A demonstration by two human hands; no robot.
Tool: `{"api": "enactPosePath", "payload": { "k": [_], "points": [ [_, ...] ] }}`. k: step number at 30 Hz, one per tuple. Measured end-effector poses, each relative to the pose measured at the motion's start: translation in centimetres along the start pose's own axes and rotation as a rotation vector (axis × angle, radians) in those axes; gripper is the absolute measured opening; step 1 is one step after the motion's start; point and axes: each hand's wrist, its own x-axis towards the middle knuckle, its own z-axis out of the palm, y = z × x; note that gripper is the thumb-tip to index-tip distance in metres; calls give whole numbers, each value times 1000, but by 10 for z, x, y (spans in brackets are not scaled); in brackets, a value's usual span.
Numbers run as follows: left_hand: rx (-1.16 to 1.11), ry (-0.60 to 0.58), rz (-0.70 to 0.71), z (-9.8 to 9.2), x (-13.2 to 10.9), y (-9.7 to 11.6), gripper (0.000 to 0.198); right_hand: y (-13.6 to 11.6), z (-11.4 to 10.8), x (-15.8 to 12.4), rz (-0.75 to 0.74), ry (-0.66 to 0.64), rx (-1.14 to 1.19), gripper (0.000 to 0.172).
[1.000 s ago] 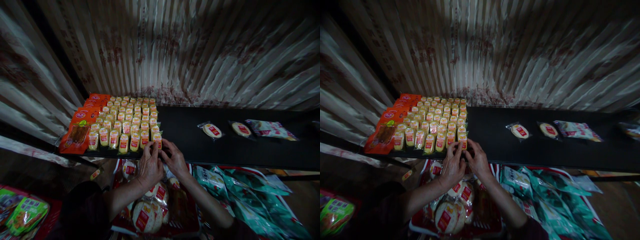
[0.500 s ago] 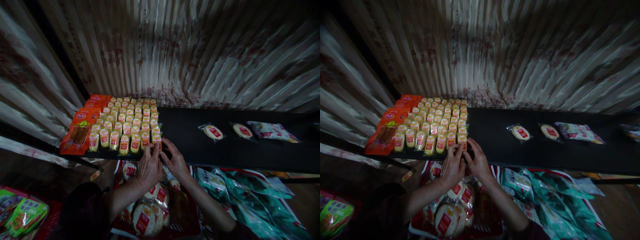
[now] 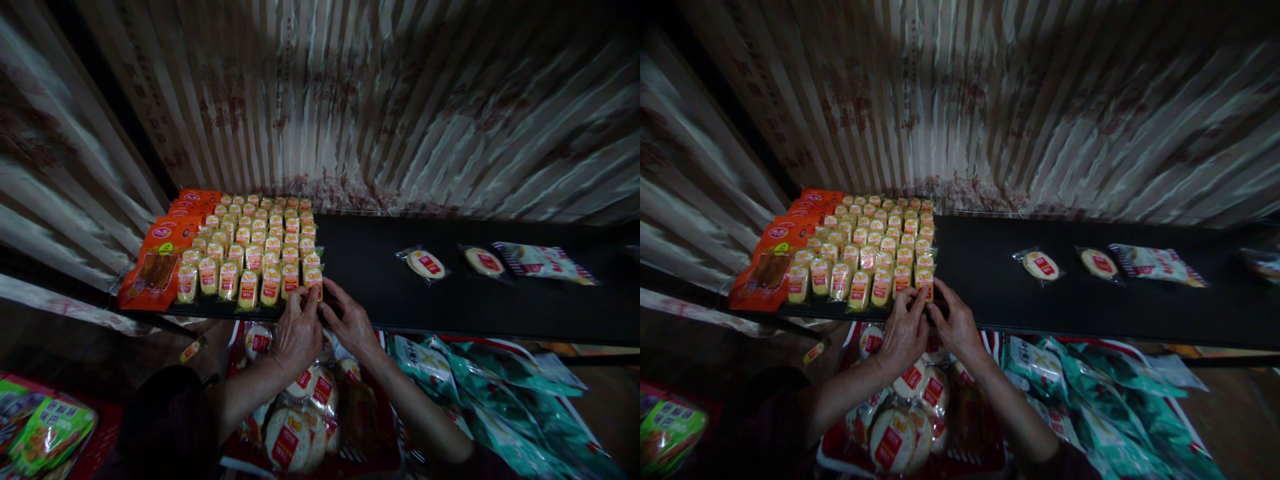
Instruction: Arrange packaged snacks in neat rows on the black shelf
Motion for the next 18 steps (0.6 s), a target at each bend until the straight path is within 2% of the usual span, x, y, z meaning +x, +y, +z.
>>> {"api": "enactPosePath", "payload": {
  "k": [11, 18],
  "points": [
    [10, -12, -9, -1, 1, 1, 62, 0, -2, 2, -21, -26, -32, 49],
    [51, -11, -27, -2, -1, 0, 60, 2, -1, -1, -18, 5, -36, 47]
  ]
}}
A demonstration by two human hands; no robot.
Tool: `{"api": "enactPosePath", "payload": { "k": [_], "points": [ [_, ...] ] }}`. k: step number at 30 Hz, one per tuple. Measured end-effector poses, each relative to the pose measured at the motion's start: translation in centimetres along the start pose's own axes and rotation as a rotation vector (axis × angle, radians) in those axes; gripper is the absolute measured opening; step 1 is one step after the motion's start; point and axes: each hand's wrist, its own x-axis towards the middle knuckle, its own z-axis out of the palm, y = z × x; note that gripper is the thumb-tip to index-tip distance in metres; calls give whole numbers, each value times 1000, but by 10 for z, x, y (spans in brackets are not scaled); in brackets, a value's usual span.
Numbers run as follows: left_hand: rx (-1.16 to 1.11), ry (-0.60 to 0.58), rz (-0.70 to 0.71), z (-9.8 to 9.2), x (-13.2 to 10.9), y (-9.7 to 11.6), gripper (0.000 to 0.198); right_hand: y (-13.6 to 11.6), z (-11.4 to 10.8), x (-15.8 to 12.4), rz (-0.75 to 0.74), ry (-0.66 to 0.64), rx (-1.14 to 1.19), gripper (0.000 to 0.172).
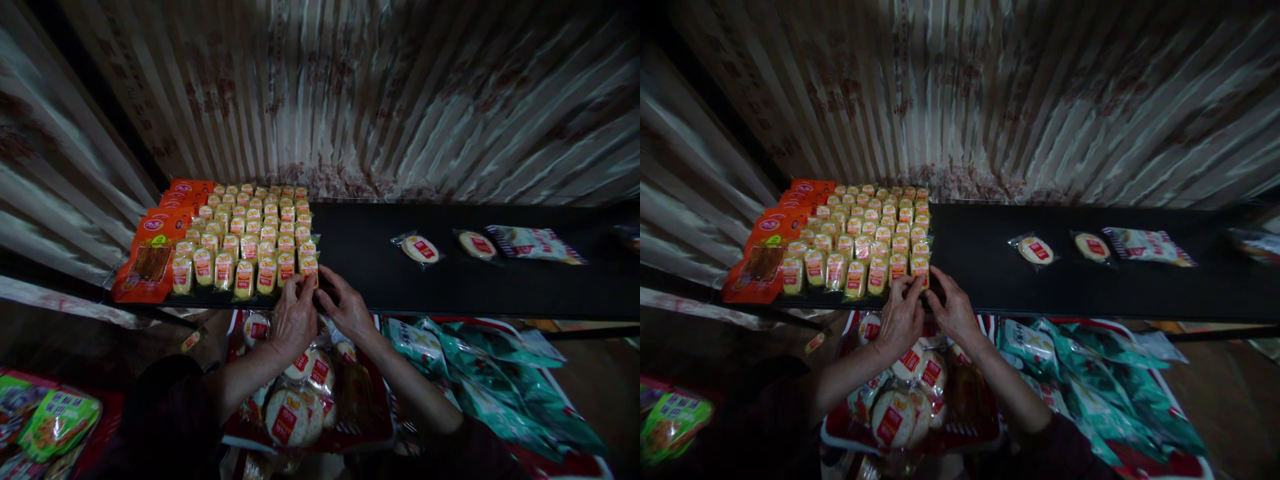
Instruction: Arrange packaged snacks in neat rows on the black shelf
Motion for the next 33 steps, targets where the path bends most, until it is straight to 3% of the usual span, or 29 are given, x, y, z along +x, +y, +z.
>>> {"api": "enactPosePath", "payload": {
  "k": [9, 12, 15, 17, 21, 25, 27, 29, 33],
  "points": [
    [-23, 20, 119, -3, -9, 2, 50, 0, -14, -16, -15, 59, -18, 34],
    [-44, -27, 207, -4, -18, 6, 43, -4, -23, -24, -3, 90, -1, 28],
    [-87, -145, 309, 2, -28, 9, 39, -5, -35, -31, -2, 64, -18, 20],
    [-120, -272, 350, 11, -35, 10, 35, -2, -44, -36, -14, -56, -70, 18],
    [-188, -502, 305, 32, -49, 12, 31, 10, -62, -50, 27, -470, -277, 24],
    [-93, -730, 334, 41, -59, 20, 30, 21, -67, -67, 140, -773, -434, 23],
    [-14, -804, 346, 43, -65, 24, 27, 24, -63, -74, 189, -885, -406, 24],
    [39, -854, 355, 45, -71, 26, 25, 26, -58, -79, 235, -966, -387, 37],
    [52, -934, 370, 49, -78, 26, 22, 29, -47, -86, 296, -1016, -410, 51]
  ]
}}
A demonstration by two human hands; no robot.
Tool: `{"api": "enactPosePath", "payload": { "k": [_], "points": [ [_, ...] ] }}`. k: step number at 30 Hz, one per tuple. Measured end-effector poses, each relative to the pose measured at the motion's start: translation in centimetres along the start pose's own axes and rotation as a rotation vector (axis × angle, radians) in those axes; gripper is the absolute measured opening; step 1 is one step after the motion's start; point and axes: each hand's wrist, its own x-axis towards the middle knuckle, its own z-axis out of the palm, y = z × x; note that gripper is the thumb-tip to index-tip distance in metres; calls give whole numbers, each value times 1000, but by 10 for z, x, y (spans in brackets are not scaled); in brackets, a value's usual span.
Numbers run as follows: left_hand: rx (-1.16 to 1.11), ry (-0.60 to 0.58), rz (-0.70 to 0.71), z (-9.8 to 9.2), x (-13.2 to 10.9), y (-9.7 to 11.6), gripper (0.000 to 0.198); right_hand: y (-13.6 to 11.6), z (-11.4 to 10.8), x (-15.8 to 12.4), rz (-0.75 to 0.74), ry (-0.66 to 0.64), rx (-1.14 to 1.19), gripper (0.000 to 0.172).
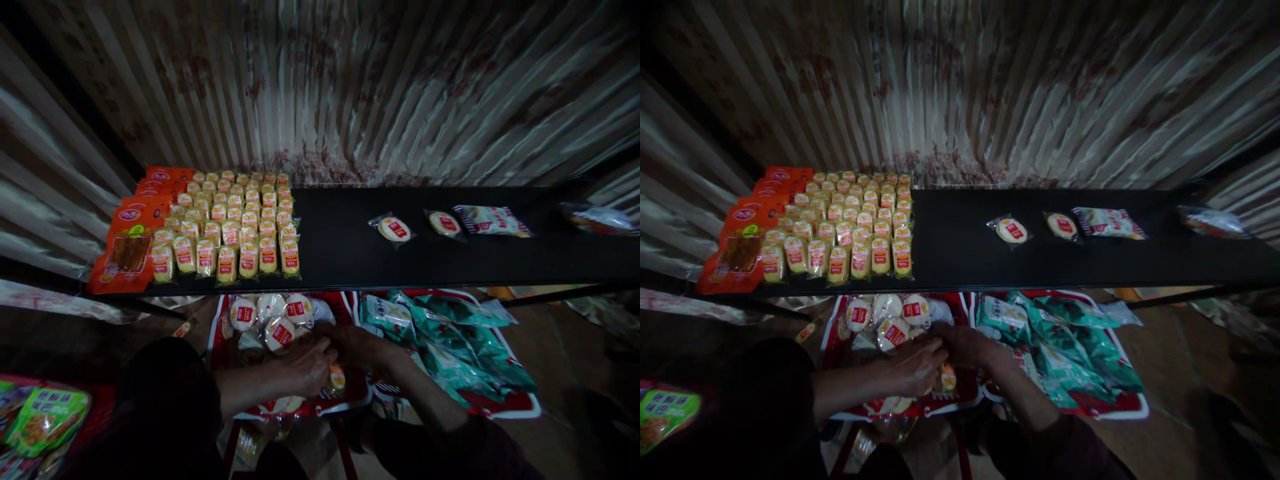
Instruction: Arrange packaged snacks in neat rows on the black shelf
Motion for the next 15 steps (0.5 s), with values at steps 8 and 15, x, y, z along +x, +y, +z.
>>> {"api": "enactPosePath", "payload": {
  "k": [8, 15],
  "points": [
    [-164, 91, -54, -5, -4, -2, 30, -1, -8, 9, -46, 46, -29, 36],
    [-382, 331, -153, -26, -2, -24, 50, 10, -33, 7, 44, 252, 80, 21]
  ]
}}
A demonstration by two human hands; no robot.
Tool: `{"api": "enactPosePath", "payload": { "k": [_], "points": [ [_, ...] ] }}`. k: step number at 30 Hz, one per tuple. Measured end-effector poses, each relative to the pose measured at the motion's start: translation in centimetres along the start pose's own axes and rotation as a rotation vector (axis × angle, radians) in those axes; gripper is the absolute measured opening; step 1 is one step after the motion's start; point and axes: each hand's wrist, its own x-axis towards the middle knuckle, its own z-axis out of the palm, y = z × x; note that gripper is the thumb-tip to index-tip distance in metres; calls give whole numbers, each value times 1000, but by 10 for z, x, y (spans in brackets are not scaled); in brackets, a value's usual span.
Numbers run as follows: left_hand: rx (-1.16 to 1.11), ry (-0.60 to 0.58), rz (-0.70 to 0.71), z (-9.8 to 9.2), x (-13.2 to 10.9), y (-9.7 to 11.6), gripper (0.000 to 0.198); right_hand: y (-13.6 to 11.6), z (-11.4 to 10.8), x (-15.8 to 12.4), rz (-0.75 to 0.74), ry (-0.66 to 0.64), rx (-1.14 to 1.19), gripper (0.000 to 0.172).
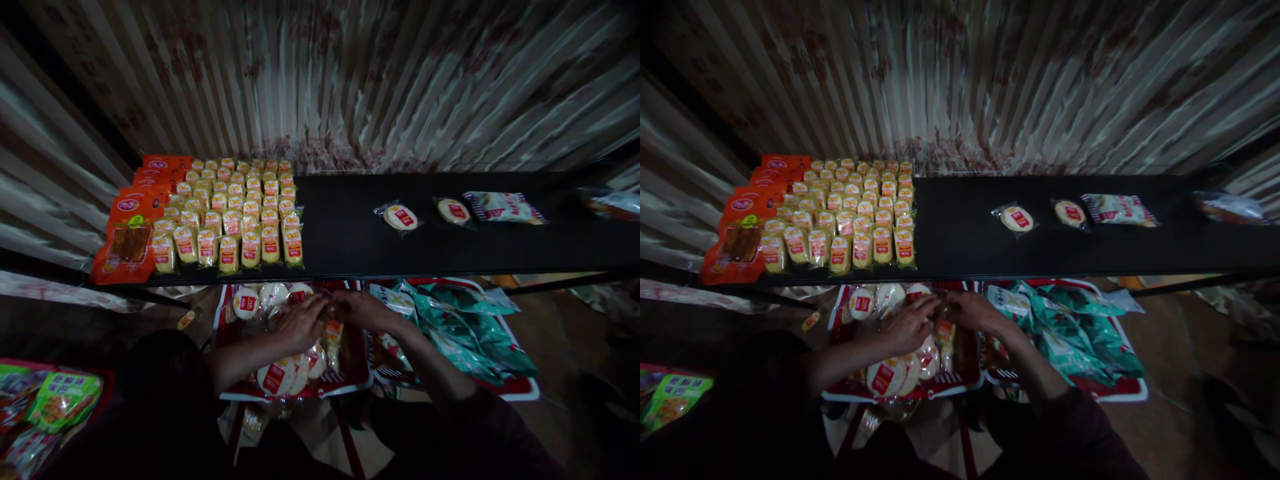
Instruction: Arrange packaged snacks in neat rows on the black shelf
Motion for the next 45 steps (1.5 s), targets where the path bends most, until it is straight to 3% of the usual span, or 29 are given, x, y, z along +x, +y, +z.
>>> {"api": "enactPosePath", "payload": {
  "k": [2, 5, 10, 13, 15, 18, 25, 30, 35, 40, 43, 45],
  "points": [
    [-18, 49, -110, -12, 6, -3, 48, 6, -3, 1, 43, 99, 110, 24],
    [-86, -21, -231, -25, 10, -5, 44, 12, 0, 3, 80, 176, 262, 30],
    [-12, -64, -205, -27, 5, 0, 51, 10, 8, 3, 61, 198, 484, 35],
    [91, -99, -120, -27, 3, 0, 52, 11, 5, -1, 21, 83, 382, 36],
    [169, -128, -83, -28, 3, -4, 48, 14, 1, -3, 23, -14, 157, 32],
    [252, -144, -60, -30, 4, -11, 40, 17, 0, -6, 83, -44, -109, 26],
    [284, -179, -57, -26, 5, -16, 37, 3, 33, -9, -82, -235, -119, 33],
    [280, -191, -20, -23, 5, -16, 40, 1, 42, -4, -55, -230, -116, 34],
    [241, -190, 4, -28, 3, -13, 35, -3, 21, -2, -96, -207, -29, 32],
    [230, -106, 9, -33, 1, -12, 35, 1, 1, -4, 4, -4, 40, 22],
    [233, -112, 15, -34, 0, -12, 31, 9, 6, -2, 24, 44, 53, 22],
    [208, -114, 3, -36, -2, -10, 33, 14, 15, 1, -7, -9, 86, 25]
  ]
}}
